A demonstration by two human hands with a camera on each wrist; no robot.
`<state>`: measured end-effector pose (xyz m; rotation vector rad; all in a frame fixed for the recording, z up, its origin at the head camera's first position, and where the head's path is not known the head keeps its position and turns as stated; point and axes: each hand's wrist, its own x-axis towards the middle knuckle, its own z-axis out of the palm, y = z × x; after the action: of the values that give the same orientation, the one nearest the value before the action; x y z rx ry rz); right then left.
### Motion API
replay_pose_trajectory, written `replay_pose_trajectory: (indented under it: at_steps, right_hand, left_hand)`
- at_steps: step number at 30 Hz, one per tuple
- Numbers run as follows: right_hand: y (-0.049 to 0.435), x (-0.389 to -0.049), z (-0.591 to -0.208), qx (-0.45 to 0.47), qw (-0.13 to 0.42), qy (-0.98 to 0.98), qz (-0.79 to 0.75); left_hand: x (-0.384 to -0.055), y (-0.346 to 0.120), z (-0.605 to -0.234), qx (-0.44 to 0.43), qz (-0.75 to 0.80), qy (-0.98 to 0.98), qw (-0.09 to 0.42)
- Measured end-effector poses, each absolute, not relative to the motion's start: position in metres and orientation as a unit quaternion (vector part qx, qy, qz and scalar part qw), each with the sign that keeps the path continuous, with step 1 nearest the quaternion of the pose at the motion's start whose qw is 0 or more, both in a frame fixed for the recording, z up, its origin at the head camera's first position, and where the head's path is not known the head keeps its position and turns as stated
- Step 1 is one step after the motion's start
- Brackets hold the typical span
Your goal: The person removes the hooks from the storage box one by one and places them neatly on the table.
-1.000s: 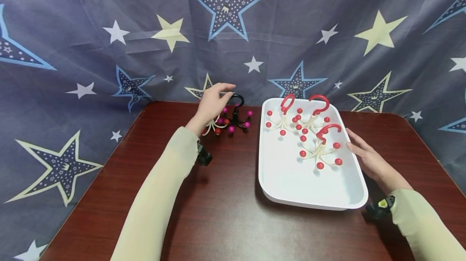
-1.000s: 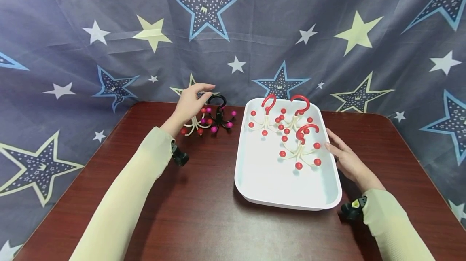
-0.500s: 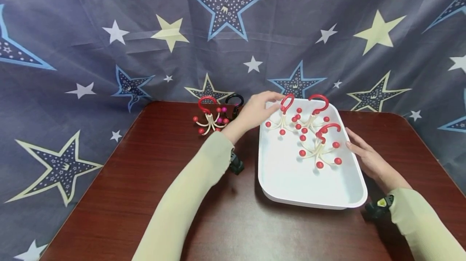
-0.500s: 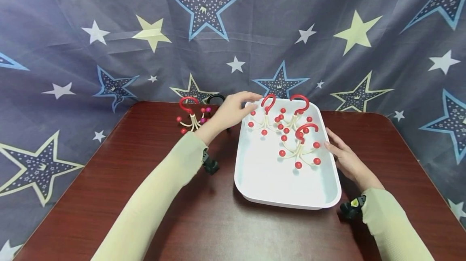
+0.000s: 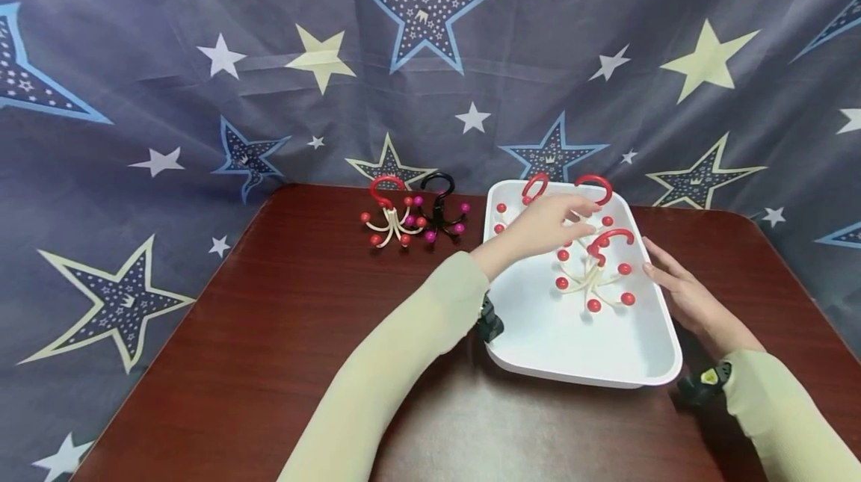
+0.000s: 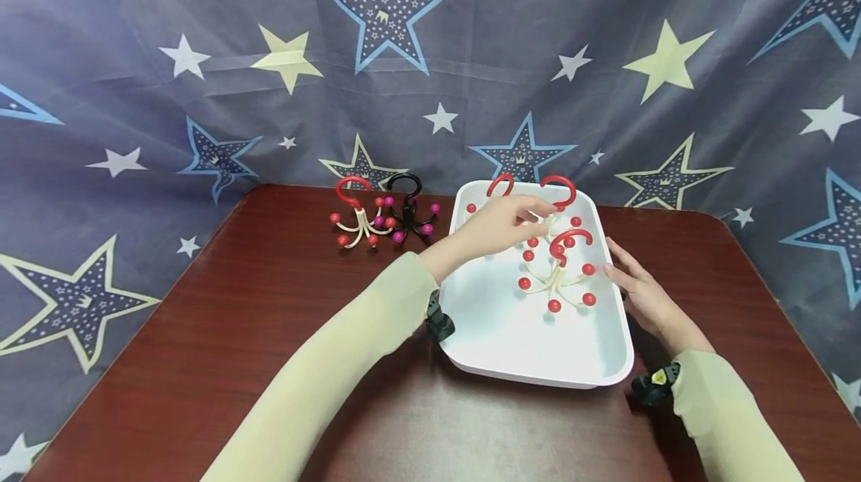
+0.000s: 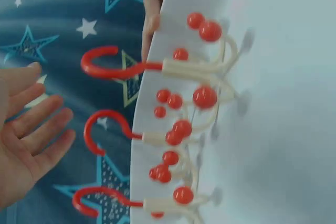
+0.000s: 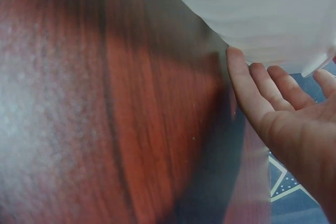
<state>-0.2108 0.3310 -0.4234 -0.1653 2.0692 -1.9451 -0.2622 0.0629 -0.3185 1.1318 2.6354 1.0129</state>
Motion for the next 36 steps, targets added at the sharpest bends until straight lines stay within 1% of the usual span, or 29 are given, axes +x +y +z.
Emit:
replay_pose_trajectory:
  at_steps: [4, 7, 10, 13, 17, 21, 29, 36]
  right_hand:
    - [0.332, -0.211, -0.423, -0.055, 0.151, 0.722, -0.673]
    - [0.332, -0.211, -0.423, -0.061, 0.150, 0.719, -0.675]
    - [0.331, -0.212, -0.424, -0.076, 0.147, 0.710, -0.684]
    - [0.331, -0.212, -0.426, -0.089, 0.144, 0.705, -0.689]
    - [0.332, -0.212, -0.426, -0.087, 0.140, 0.716, -0.678]
    - [0.331, -0.212, -0.426, -0.077, 0.141, 0.722, -0.672]
    - [0.332, -0.211, -0.425, -0.068, 0.140, 0.723, -0.673]
    - [0.332, -0.211, -0.426, -0.082, 0.140, 0.701, -0.694]
  left_hand:
    - [-0.259, 0.082, -0.324, 0.362, 0.305, 0.877, 0.080]
    - [-0.255, 0.093, -0.331, 0.354, 0.281, 0.888, 0.086]
    - [-0.250, 0.102, -0.337, 0.338, 0.261, 0.901, 0.083]
    - [-0.246, 0.108, -0.341, 0.325, 0.259, 0.907, 0.066]
    - [-0.243, 0.111, -0.344, 0.302, 0.289, 0.907, 0.050]
    - [-0.243, 0.112, -0.345, 0.277, 0.303, 0.911, 0.049]
    - [-0.245, 0.111, -0.345, 0.280, 0.296, 0.912, 0.042]
    - [-0.244, 0.105, -0.342, 0.281, 0.344, 0.895, 0.035]
